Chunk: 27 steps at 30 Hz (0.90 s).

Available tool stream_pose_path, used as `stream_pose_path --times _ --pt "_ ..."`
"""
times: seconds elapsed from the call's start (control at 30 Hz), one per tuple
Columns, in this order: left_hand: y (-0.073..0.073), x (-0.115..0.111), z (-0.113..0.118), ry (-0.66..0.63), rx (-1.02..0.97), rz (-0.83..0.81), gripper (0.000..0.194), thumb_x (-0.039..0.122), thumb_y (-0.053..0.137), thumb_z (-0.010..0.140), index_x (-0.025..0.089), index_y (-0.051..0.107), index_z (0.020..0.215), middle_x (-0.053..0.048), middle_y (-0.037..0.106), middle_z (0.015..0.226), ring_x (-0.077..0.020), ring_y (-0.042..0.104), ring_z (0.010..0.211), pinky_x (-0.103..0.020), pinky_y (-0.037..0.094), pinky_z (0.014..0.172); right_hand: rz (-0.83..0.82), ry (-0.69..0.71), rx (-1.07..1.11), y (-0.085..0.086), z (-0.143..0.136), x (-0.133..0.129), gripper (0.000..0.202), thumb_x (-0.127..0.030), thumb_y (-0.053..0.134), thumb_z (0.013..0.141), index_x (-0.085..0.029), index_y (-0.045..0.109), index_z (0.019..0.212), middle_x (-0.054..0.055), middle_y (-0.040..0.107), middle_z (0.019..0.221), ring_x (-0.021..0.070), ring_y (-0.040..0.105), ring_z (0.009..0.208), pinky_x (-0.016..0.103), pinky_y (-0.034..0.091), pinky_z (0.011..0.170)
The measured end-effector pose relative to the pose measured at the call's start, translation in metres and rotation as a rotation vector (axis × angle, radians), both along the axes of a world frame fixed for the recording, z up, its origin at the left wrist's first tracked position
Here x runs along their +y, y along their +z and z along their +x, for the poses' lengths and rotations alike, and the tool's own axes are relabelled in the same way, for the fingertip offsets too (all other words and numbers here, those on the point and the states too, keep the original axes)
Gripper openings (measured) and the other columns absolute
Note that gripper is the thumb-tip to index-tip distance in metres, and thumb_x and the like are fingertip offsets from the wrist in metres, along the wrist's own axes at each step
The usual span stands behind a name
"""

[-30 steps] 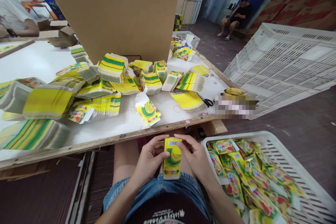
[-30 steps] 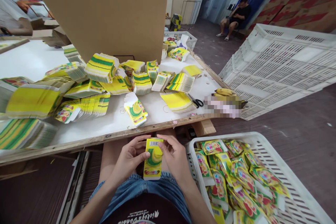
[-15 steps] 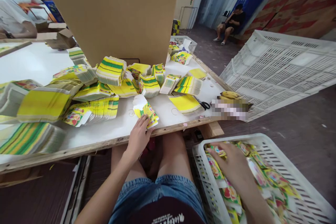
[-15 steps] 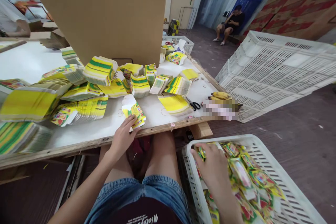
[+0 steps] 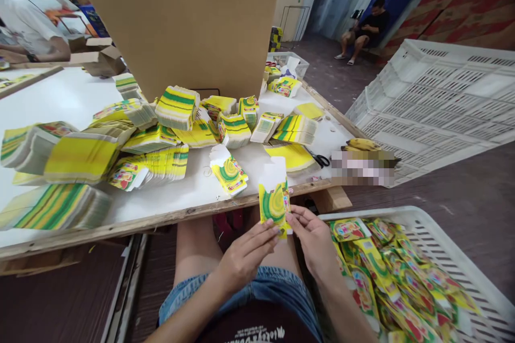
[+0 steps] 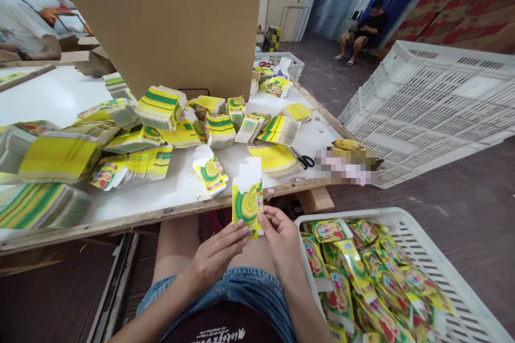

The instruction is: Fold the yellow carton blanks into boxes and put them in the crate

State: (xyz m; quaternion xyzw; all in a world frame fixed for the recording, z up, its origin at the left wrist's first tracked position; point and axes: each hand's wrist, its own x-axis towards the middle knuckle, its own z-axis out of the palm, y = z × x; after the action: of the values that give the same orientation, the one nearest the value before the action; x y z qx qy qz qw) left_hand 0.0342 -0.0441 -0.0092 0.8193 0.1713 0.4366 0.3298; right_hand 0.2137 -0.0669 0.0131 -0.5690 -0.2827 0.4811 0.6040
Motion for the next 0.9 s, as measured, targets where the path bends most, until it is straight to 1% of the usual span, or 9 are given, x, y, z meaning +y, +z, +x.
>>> stream_pose_path --times 0.07,0.13,0.23,0.3,0.37,0.43,0.6,0.8,0.9 --pt "0.002 -0.001 0.005 0.076 -0.127 -0.213 0.063 0.008 0.061 0.085 0.028 0.043 0.142 -0.009 0.047 0.147 -0.0263 0.040 0.138 -0.043 0.036 0.114 0.011 -0.022 0.007 -0.001 0.000 -0.005 0.035 -0.038 0.079 0.074 -0.021 0.064 0.099 0.004 0.076 0.085 0.0200 0.069 0.076 0.033 0.054 0.075" --pt "0.006 0.003 0.007 0.105 -0.279 -0.556 0.064 0.020 0.062 0.087 0.027 0.037 0.146 -0.010 0.038 0.152 -0.0290 0.036 0.140 -0.044 0.033 0.115 0.007 0.005 0.045 -0.001 -0.005 -0.009 0.033 -0.038 0.079 0.074 -0.021 0.063 0.098 0.004 0.076 0.084 0.0201 0.069 0.076 0.033 0.054 0.073" --pt "0.012 0.012 0.006 -0.113 -0.401 -1.030 0.060 0.041 0.061 0.087 0.022 0.046 0.141 -0.014 0.048 0.146 -0.0347 0.044 0.134 -0.048 0.041 0.109 -0.016 0.093 0.129 -0.002 -0.018 -0.011 0.030 -0.039 0.080 0.072 -0.019 0.068 0.091 0.005 0.076 0.082 0.0199 0.069 0.075 0.032 0.053 0.072" --pt "0.016 0.016 0.003 -0.286 -0.418 -1.183 0.067 0.049 0.069 0.078 0.020 0.052 0.137 -0.017 0.051 0.143 -0.0373 0.046 0.132 -0.050 0.043 0.105 -0.014 0.145 0.191 -0.004 -0.026 -0.010 0.028 -0.038 0.082 0.070 -0.018 0.070 0.085 0.005 0.075 0.080 0.0184 0.068 0.074 0.030 0.052 0.072" --pt "0.018 0.017 0.000 -0.377 -0.443 -1.230 0.082 0.052 0.078 0.066 0.023 0.050 0.138 -0.017 0.049 0.145 -0.0380 0.045 0.133 -0.050 0.042 0.105 -0.006 0.167 0.250 -0.005 -0.032 -0.008 0.026 -0.036 0.084 0.067 -0.018 0.071 0.081 0.004 0.075 0.080 0.0167 0.067 0.074 0.028 0.050 0.072" --pt "0.017 0.015 -0.002 -0.385 -0.473 -1.218 0.089 0.051 0.083 0.059 0.023 0.051 0.137 -0.017 0.049 0.145 -0.0379 0.044 0.133 -0.049 0.040 0.106 -0.011 0.152 0.298 -0.006 -0.034 -0.007 0.026 -0.037 0.085 0.066 -0.018 0.071 0.080 0.003 0.074 0.079 0.0157 0.066 0.072 0.027 0.049 0.071" --pt "0.014 0.012 -0.001 -0.290 -0.487 -1.189 0.066 0.045 0.083 0.063 0.017 0.066 0.121 -0.015 0.062 0.131 -0.0367 0.053 0.124 -0.045 0.044 0.102 -0.026 0.150 0.284 -0.001 -0.032 -0.007 0.028 -0.040 0.084 0.066 -0.019 0.072 0.080 0.003 0.074 0.077 0.0162 0.065 0.070 0.028 0.049 0.070" --pt "0.011 0.015 0.001 -0.127 -0.530 -1.180 0.043 0.037 0.074 0.077 0.016 0.067 0.113 -0.012 0.073 0.108 -0.0269 0.067 0.101 -0.034 0.053 0.084 0.010 0.202 -0.004 0.006 -0.031 -0.011 0.031 -0.042 0.079 0.073 -0.017 0.071 0.091 0.006 0.073 0.087 0.0188 0.063 0.078 0.029 0.050 0.073" --pt "0.004 0.015 0.003 -0.029 -0.482 -1.219 0.034 0.036 0.071 0.080 0.014 0.068 0.106 -0.010 0.075 0.092 -0.0204 0.070 0.080 -0.028 0.054 0.069 0.013 0.212 -0.120 0.006 -0.034 -0.013 0.029 -0.041 0.076 0.075 -0.016 0.069 0.087 0.005 0.070 0.083 0.0186 0.062 0.075 0.029 0.050 0.070"
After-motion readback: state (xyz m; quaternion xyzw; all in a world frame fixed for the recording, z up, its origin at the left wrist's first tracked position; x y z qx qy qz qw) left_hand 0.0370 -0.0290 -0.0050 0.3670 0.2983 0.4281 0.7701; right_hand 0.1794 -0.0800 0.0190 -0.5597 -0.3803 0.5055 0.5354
